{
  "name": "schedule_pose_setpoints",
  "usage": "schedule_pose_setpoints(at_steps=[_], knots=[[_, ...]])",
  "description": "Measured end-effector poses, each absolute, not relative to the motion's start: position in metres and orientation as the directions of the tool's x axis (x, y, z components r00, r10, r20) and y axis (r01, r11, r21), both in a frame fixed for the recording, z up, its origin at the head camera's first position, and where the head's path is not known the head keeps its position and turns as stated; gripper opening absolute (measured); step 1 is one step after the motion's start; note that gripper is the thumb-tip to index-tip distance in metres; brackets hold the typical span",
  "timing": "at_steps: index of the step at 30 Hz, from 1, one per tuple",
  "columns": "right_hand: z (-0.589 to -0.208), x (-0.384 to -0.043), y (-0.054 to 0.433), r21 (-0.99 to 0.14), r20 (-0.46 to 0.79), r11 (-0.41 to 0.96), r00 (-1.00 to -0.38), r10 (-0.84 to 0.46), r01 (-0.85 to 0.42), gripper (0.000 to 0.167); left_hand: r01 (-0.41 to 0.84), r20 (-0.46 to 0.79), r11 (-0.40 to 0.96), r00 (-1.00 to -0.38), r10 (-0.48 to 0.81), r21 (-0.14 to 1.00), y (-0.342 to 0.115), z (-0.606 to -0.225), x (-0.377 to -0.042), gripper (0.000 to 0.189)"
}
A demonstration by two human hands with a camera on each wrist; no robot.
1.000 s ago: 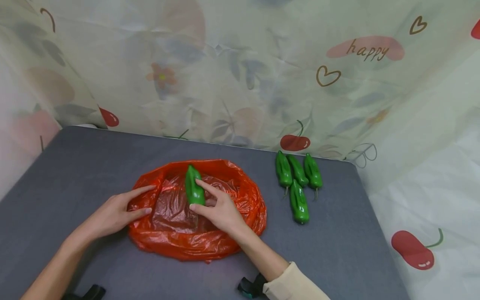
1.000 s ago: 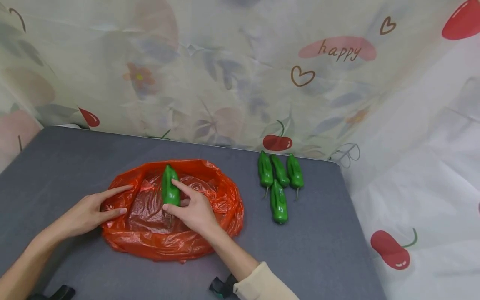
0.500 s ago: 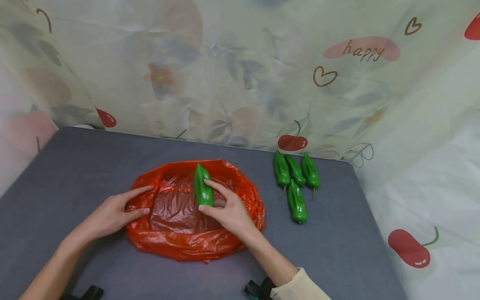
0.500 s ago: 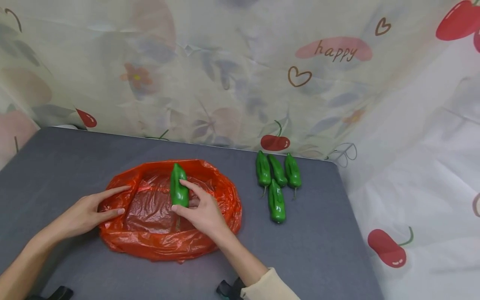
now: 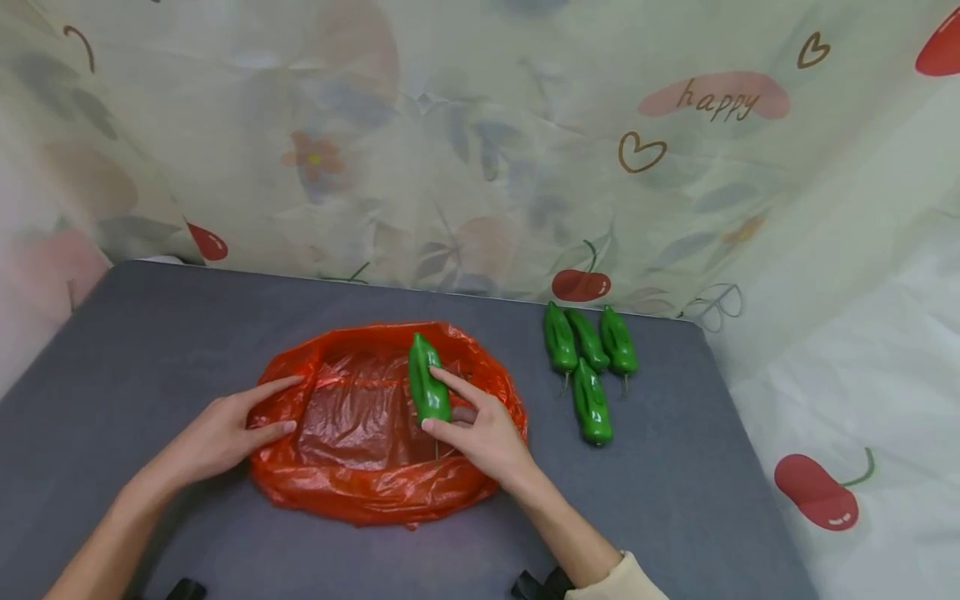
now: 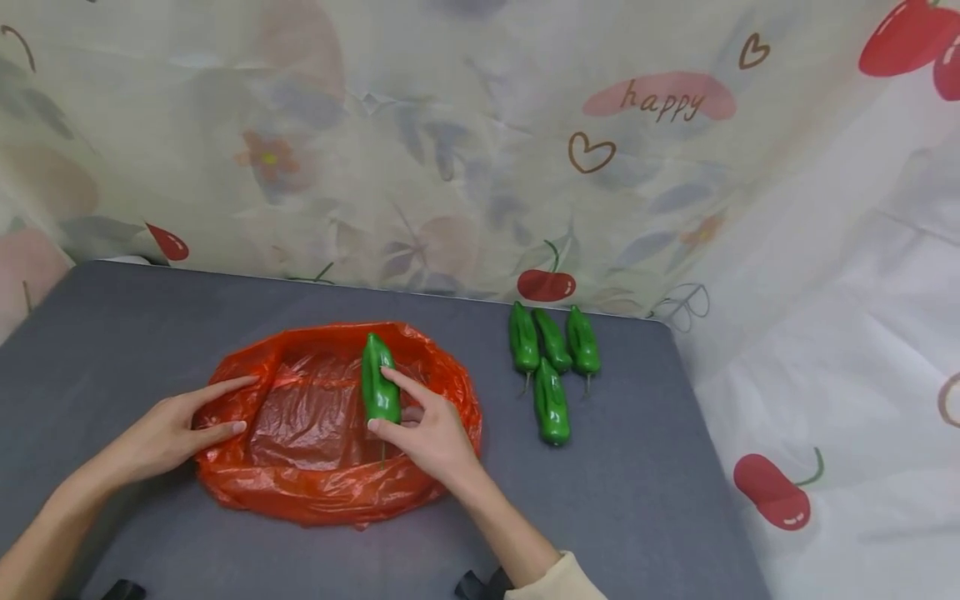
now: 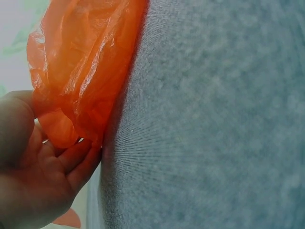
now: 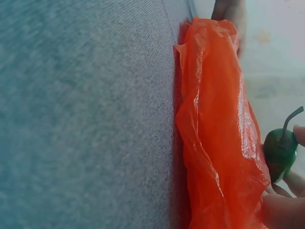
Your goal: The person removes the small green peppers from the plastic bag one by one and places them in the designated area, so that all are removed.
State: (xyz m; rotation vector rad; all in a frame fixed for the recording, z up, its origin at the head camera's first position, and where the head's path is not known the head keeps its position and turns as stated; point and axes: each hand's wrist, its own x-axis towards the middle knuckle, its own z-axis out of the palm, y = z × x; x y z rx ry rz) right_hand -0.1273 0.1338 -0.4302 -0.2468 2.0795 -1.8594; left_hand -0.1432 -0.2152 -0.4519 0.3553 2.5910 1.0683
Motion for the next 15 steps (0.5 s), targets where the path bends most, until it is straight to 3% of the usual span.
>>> schedule_pose_setpoints(at_steps=[15], knots=[[-0.429, -0.117, 0.154, -0.99, -0.097, 0.126, -0.948, -0.304, 0.061, 0.064, 0.143, -0.177, 0.694, -0.913, 0.368, 0.705, -0.216, -0.448, -0.144, 0.07]])
